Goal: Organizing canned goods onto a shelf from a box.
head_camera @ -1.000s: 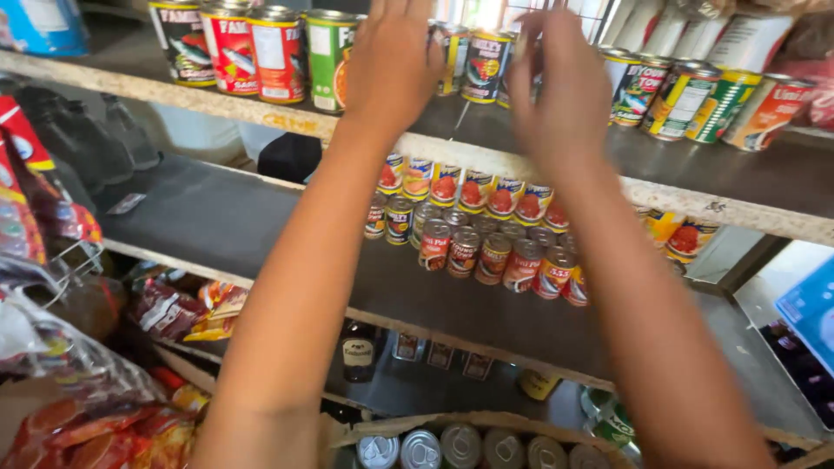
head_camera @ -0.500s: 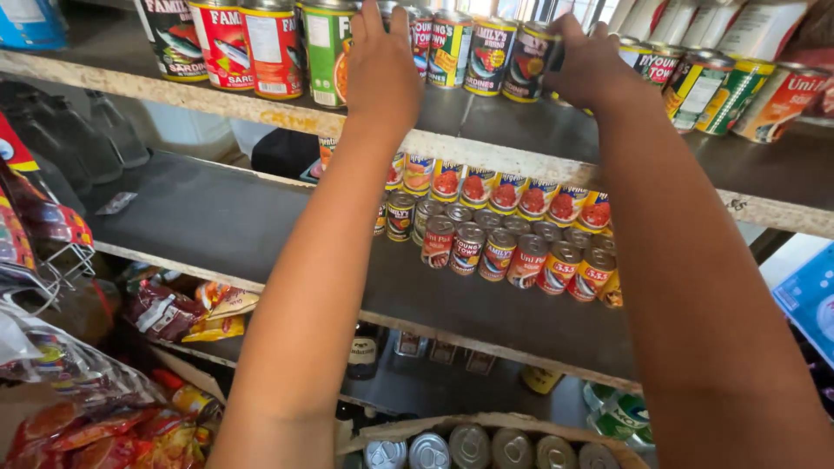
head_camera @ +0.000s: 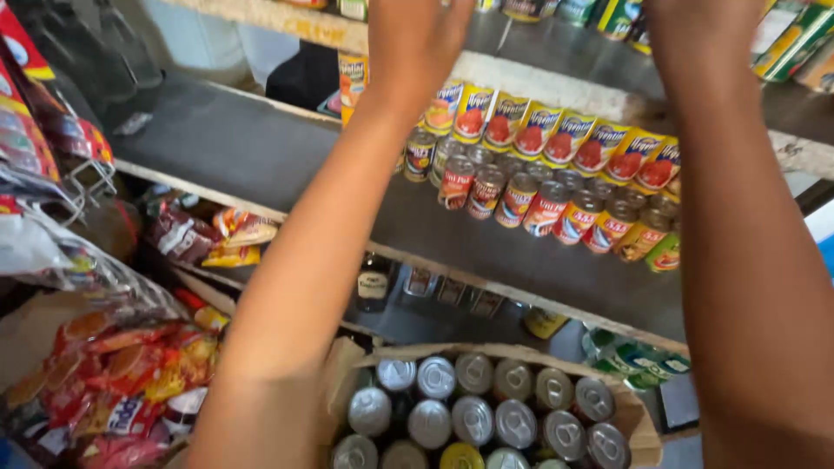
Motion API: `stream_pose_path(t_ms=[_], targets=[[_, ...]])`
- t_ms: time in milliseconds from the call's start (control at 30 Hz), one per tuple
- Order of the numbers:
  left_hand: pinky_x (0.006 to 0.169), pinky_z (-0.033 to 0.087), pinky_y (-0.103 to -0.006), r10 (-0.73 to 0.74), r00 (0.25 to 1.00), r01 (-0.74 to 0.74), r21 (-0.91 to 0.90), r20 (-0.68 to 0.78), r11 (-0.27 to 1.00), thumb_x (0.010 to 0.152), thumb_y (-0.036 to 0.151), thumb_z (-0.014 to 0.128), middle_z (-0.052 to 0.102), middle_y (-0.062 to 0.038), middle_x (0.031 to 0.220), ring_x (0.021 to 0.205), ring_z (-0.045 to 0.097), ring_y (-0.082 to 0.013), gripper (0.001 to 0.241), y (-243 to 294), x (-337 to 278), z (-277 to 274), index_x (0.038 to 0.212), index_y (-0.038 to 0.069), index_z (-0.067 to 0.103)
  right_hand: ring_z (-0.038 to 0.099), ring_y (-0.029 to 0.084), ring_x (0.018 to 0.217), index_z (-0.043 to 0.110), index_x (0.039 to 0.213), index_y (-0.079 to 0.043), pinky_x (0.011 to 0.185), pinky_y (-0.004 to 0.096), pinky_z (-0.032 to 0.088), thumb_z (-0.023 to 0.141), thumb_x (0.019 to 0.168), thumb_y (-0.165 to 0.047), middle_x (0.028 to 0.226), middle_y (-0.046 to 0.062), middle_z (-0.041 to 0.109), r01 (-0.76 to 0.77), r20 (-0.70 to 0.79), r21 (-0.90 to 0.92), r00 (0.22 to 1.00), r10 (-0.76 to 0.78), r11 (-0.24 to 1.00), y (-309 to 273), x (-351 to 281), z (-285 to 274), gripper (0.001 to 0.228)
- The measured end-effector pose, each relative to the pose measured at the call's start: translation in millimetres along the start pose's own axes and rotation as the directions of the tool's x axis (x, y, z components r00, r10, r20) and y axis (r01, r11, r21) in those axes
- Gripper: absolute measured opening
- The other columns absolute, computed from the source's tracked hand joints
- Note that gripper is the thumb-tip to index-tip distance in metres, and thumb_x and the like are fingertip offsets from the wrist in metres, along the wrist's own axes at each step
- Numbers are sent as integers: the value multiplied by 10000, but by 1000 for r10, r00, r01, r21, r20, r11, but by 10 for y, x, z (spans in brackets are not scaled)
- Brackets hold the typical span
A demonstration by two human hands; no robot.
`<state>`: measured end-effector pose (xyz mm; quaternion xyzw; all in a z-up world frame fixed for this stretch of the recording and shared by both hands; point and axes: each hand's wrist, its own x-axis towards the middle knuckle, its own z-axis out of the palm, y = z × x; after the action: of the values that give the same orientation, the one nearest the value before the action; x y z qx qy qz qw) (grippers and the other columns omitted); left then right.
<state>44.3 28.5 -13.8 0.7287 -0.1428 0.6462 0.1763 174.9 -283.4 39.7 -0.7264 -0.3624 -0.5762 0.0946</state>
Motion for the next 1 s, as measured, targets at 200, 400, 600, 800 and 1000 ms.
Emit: stream_pose_path(t_ms=[200,400,600,800,1000], targets=[[1053,486,-534,251,950,-300,-311,-189,902,810,46,863,500,-186,1389,1254,567,-435,512,1041,-848,-968,1129,106,468,469,185,1452,250,1484,-119,1241,316,410,651,1062,131,1613,82,390,95,-313,756,921,230,648,-1207,-1079,-1124,634],[1112,496,-456,65,960,43,-371,273,928,879,113,893,557,-171,1453,1318,592,-432,594,791,-1798,-733,1244,111,423,529,288,1370,403,1276,-81,1068,394,553,794,946,76,1473,180,440,-177,133,781,984,119,599,-2011,-1403,-1174,535],[998,522,-440,-278,792,495,-304,544,814,796,41,871,634,-157,1256,1235,652,-420,721,347,-2008,-527,1332,95,393,663,300,947,530,1206,-44,804,399,520,819,817,-25,1126,150,648,-465,542,522,828,142,715,-1950,-1746,-497,485],[983,534,-413,-327,692,638,-333,643,695,712,-47,842,598,-187,1291,1200,659,-329,971,123,-2205,-378,1485,151,289,646,309,1191,502,1285,-29,988,393,509,804,789,3,1239,158,636,-510,574,598,811,114,618,-1898,-2174,113,582],[1071,499,-412,-339,720,680,-518,606,519,735,-61,780,475,-206,1473,1336,563,-316,1047,93,-2602,-14,1565,153,179,558,253,1316,302,1437,-48,1094,373,493,851,802,-30,1401,176,517,-661,629,709,751,201,246,-2070,-2538,498,840]])
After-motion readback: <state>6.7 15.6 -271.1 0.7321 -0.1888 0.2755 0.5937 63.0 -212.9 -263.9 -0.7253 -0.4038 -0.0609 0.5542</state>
